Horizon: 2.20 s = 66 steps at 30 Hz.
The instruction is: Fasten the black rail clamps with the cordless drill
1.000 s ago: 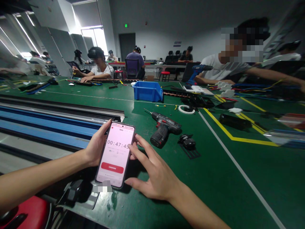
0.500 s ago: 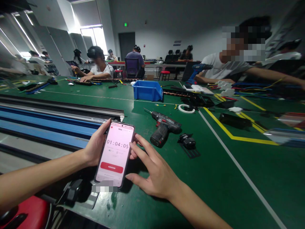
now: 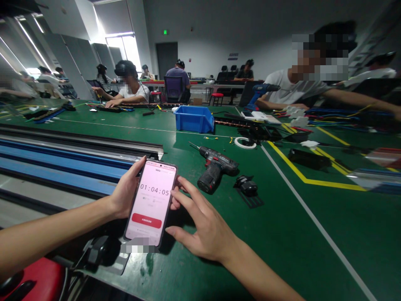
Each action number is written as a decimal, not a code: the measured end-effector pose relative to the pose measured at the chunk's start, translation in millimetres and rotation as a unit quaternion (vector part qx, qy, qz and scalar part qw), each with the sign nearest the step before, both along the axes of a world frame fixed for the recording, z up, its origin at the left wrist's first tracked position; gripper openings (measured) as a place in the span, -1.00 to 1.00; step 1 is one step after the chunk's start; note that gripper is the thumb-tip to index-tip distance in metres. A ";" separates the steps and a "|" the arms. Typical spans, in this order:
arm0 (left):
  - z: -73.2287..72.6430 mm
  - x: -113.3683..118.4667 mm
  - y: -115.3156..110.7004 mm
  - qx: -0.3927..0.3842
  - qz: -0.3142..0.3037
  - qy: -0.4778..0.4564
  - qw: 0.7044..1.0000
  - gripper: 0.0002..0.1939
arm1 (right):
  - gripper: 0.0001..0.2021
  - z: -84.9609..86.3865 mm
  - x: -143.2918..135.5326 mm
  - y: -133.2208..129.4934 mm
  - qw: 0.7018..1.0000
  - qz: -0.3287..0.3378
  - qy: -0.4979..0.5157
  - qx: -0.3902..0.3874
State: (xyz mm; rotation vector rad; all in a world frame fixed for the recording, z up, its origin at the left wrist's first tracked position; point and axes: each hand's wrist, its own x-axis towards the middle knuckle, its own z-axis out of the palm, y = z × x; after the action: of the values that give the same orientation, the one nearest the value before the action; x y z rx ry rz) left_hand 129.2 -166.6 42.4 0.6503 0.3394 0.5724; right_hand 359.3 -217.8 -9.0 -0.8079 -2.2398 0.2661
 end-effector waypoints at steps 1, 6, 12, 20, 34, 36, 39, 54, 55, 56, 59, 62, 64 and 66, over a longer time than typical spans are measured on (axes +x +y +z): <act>0.1 0.0 0.0 0.000 -0.001 0.001 1.000 -0.19 | -0.28 -0.1 0.0 0.0 1.000 0.000 0.000 0.000; -0.1 0.4 0.1 0.002 0.000 -0.001 1.000 -0.19 | -0.30 0.1 0.3 -0.2 1.000 -0.004 -0.002 0.002; -3.2 0.0 0.9 -0.007 -0.001 -0.015 1.000 -0.20 | -0.32 1.6 0.3 0.1 1.000 -0.003 -0.003 0.005; -2.1 0.4 0.0 -0.018 0.005 -0.023 1.000 -0.23 | -0.33 2.2 0.3 -0.4 1.000 -0.006 -0.001 0.003; 2.4 3.3 -1.8 -0.035 0.018 -0.015 0.999 -0.21 | -0.36 4.0 0.1 -0.8 1.000 -0.012 0.001 0.011; 2.0 3.3 -1.9 -0.035 0.021 -0.013 0.999 -0.21 | -0.37 3.9 0.1 -1.0 1.000 -0.014 0.002 0.012; 1.2 3.2 -1.8 -0.037 0.021 -0.014 0.999 -0.22 | -0.38 3.5 0.2 -1.1 1.000 -0.015 0.001 0.011; -1.1 3.4 -0.7 -0.004 -0.007 -0.027 1.000 -0.11 | -0.32 3.2 0.5 -1.5 0.993 -0.065 0.087 0.037; -1.5 3.2 -0.3 -0.003 -0.006 -0.028 1.000 -0.10 | -0.35 3.1 0.3 -1.8 0.991 -0.079 0.101 0.038; -1.9 3.0 0.1 -0.002 -0.005 -0.028 1.000 -0.09 | -0.40 3.1 0.1 -1.9 0.989 -0.090 0.112 0.039; -2.6 2.2 0.8 -0.002 -0.001 -0.026 1.000 -0.07 | -0.55 4.4 -0.9 -2.0 0.987 -0.102 0.123 0.034; -4.0 1.4 1.3 -0.009 -0.001 -0.022 1.000 -0.07 | -0.63 5.6 -2.5 -2.0 0.988 -0.096 0.119 0.032; -5.3 1.0 1.9 -0.014 -0.002 -0.021 1.000 -0.06 | -0.65 5.9 -3.3 -2.3 0.988 -0.094 0.114 0.034; -6.6 0.9 2.5 -0.016 -0.001 -0.019 1.000 -0.04 | -0.68 6.1 -3.7 -2.8 0.989 -0.094 0.110 0.032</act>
State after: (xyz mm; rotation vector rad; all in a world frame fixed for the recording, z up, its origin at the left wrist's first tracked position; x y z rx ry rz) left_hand 130.1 -164.0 35.8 0.6078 0.3122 0.5764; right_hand 355.6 -220.6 -3.0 -0.9021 -1.9420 0.1818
